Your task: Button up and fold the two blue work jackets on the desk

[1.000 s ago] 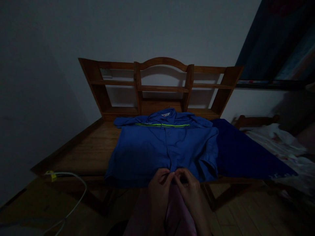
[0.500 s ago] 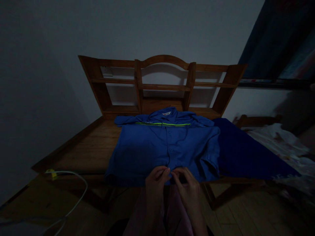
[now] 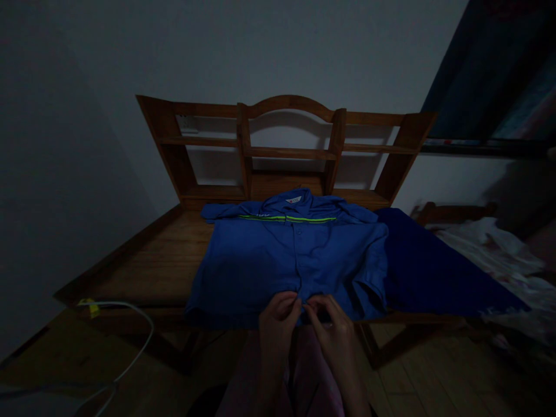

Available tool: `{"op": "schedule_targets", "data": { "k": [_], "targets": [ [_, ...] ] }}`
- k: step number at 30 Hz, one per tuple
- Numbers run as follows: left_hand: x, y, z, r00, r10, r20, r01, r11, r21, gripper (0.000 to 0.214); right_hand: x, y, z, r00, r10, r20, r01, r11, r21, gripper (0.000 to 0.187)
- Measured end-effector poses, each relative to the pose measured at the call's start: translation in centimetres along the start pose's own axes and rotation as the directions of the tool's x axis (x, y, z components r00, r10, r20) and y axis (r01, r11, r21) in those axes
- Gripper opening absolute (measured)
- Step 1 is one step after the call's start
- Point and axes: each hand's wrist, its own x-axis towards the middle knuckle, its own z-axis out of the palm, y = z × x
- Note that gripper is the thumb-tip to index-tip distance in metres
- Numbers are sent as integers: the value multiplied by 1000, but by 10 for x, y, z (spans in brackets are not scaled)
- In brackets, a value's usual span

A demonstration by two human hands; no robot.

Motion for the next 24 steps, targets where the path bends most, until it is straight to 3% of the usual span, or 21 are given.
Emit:
{"op": "schedule_targets", "data": {
  "k": [10, 19, 24],
  "targets": [
    [-3, 6, 4, 993, -66, -93, 62, 997, -50, 22, -1, -3, 1, 998, 14, -55, -12, 999, 35, 8],
    [-4, -1, 10, 978, -182, -100, 162, 969, -187, 29, -1, 0, 0, 997, -4, -79, 8, 999, 52, 9],
    [-5, 0, 10, 984, -158, -84, 139, 970, -201, 26, -1, -3, -2, 996, 2, -87, 3, 998, 57, 10]
  ]
}}
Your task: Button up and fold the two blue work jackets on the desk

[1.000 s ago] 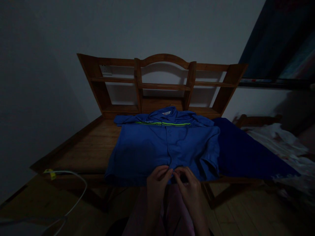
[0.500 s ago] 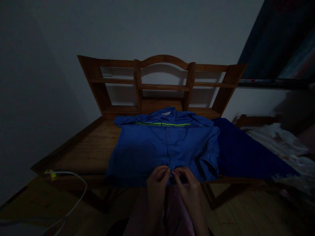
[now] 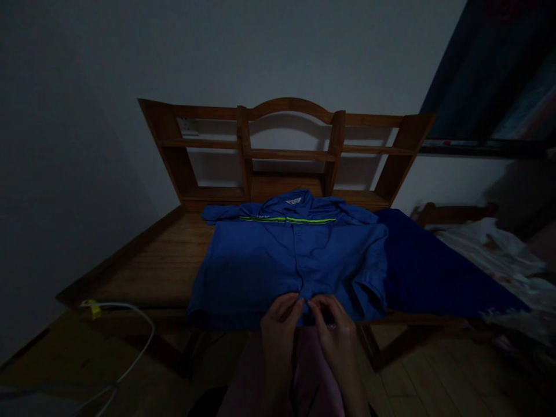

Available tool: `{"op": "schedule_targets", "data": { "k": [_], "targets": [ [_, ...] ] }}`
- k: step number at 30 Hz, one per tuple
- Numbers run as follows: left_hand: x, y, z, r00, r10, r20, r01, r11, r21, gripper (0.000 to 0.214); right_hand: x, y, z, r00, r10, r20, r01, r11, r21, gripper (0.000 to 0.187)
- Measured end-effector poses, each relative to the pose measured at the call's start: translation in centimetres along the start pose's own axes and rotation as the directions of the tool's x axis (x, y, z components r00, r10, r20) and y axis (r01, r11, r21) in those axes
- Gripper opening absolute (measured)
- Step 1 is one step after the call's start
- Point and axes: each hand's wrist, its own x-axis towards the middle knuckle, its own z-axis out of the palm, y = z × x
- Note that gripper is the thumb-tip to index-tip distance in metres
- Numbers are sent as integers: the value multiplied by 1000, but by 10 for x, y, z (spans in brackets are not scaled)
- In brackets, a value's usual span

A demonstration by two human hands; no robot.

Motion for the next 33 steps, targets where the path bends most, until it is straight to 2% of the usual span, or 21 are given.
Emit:
{"op": "schedule_targets", "data": {
  "k": [3, 8, 11, 14, 17, 21, 27, 33],
  "targets": [
    [-1, 1, 0, 999, 47, 27, -47, 999, 12, 22, 1, -1, 1, 999, 38, -4, -38, 999, 12, 12],
    [-2, -1, 3, 993, 108, 46, -112, 989, 92, 18, 2, 3, 3, 979, 206, 6, -205, 971, 125, 16],
    [-4, 0, 6, 993, 107, 59, -112, 990, 91, 18, 4, 8, 3, 960, 277, 31, -277, 933, 228, 19],
    [-6, 4, 8, 989, 67, 132, -72, 997, 28, 19, 5, 12, 0, 942, 333, 48, -332, 892, 307, 21],
    [-6, 8, 7, 977, 51, 206, -57, 998, 26, 22, 5, 11, -4, 931, 355, 77, -359, 866, 347, 23],
    [-2, 6, 3, 976, 54, 212, -77, 992, 100, 22, 5, 7, -5, 927, 362, 101, -373, 854, 363, 25],
    [7, -1, -3, 960, 69, 271, -99, 990, 97, 21, 6, 3, -6, 924, 368, 102, -380, 860, 340, 30],
    [3, 0, -2, 971, 114, 209, -155, 969, 193, 14, 5, 5, -4, 926, 364, 100, -376, 864, 335, 28]
  ]
}}
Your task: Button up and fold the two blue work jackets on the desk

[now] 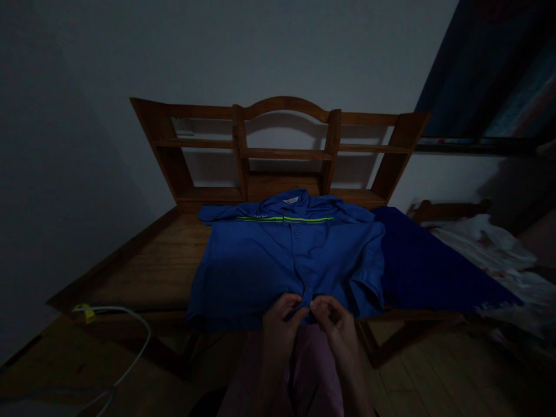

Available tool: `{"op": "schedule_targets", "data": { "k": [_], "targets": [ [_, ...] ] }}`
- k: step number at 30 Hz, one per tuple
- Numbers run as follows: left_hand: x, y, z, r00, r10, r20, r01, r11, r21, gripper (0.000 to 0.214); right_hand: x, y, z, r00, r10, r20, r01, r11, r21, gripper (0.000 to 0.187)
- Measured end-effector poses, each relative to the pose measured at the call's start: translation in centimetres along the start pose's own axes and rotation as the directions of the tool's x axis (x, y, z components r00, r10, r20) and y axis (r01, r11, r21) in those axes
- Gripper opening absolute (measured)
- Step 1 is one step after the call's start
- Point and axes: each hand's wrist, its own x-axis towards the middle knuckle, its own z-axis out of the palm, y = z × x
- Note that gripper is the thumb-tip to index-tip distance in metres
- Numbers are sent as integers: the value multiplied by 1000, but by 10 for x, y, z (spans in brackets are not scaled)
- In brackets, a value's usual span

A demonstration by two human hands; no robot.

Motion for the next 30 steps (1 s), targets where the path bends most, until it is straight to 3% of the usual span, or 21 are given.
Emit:
{"op": "schedule_targets", "data": {
  "k": [4, 13, 17, 21, 24, 27, 29, 30],
  "targets": [
    [-6, 3, 6, 995, 64, -70, -59, 996, 71, 11, -1, -4, 1, 1000, -7, -7, 6, 1000, -22, 29],
    [-8, 1, 8, 994, 93, -61, -87, 993, 84, 13, -1, -7, 1, 1000, 1, -30, -1, 1000, -29, 30],
    [-10, 9, 8, 988, 136, -70, -119, 972, 201, 11, 1, -8, 2, 1000, 19, -21, -20, 999, -40, 31],
    [-10, 23, 5, 988, 152, -11, -139, 929, 344, 13, 0, -12, 3, 998, 2, -63, -3, 1000, -16, 27],
    [-6, 29, -16, 979, 201, -21, -171, 881, 441, 17, -2, -20, -7, 980, -77, -184, 71, 997, -40, 30],
    [3, 28, -64, 948, 307, -87, -208, 802, 559, 21, 1, -33, -38, 882, -306, -359, 211, 937, -278, 48],
    [11, 25, -106, 897, 430, -101, -221, 635, 740, 34, 9, -39, -66, 826, -459, -327, 267, 830, -490, 53],
    [14, 22, -128, 877, 467, -112, -186, 545, 818, 41, 16, -40, -81, 821, -515, -245, 297, 753, -587, 53]
  ]
}}
